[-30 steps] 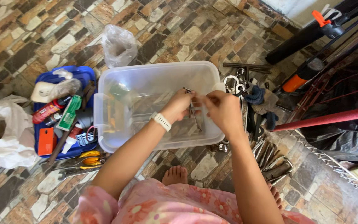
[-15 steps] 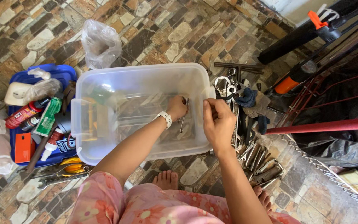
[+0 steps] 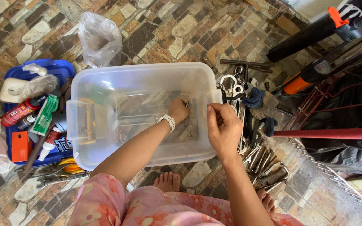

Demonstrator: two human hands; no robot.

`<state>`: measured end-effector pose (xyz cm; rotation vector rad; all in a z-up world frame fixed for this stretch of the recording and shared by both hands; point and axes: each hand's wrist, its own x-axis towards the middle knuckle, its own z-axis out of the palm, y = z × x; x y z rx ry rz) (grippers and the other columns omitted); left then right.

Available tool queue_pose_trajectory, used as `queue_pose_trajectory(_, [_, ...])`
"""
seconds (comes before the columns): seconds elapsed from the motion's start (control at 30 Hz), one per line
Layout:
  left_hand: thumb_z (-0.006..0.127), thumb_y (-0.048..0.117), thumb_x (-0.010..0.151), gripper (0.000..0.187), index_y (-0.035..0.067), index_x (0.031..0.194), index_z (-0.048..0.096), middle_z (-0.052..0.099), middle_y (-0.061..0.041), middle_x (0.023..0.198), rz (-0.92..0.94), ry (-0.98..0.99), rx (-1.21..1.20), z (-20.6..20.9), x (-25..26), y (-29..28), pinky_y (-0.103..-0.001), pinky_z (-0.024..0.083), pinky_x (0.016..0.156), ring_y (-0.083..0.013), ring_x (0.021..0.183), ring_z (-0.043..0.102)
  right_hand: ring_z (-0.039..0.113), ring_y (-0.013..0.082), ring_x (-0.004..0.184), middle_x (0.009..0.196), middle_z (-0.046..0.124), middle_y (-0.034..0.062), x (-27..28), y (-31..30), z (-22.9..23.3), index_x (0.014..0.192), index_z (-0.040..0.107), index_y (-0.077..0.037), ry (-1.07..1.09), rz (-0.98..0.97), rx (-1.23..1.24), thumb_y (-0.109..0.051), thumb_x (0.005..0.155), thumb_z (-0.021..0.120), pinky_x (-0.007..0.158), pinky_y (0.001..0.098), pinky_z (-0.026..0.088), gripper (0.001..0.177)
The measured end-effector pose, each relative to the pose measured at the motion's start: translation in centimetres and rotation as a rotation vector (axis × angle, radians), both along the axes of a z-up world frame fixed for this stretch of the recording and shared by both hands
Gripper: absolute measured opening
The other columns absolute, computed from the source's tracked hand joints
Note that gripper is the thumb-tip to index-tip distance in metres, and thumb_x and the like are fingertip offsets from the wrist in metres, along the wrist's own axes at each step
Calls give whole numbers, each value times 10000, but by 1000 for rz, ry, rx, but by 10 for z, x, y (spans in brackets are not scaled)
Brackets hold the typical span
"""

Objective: The person sits on the floor and wipes metal wrenches and sockets one at a time with a dark cloth, then places the cleaned tools into a clear plastic storage box. They continue handling the pile of wrenches beside them, wiping each tool before setting it in the box.

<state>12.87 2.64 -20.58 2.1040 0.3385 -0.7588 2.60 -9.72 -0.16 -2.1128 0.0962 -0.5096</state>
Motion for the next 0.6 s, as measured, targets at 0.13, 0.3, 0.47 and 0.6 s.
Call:
queue_pose_trajectory(0.13, [858,126,788,224,-49,754,723,733,-192,712,1,-79,20,-4,-1,-1,-413,556,652,-295,670,739,538,92,578,754,621,58,0,0,0,965,730,23,-2,0,13,-49,982,692,538,253,429,84])
queue_pose_trajectory(0.3, [869,150,774,256,-61,809,727,742,-206,769,-34,-90,37,-15,3,1,-417,589,709,-316,744,757,540,96,583,759,625,60,0,0,1,968,729,22,19,4,20,-50,981,689,541,255,432,84])
queue_pose_trajectory(0.47, [833,133,766,248,-67,872,732,759,-280,894,-131,-167,93,-29,11,5,-443,578,834,-390,905,755,551,104,581,768,636,64,1,1,2,970,732,16,18,4,3,-57,978,689,546,259,442,85])
queue_pose_trajectory(0.6, [775,91,771,197,-32,923,749,713,-303,998,-155,-171,196,-26,16,9,-475,563,891,-450,1015,699,569,103,585,765,639,62,2,0,3,975,731,8,18,3,-2,-67,975,691,553,257,460,86])
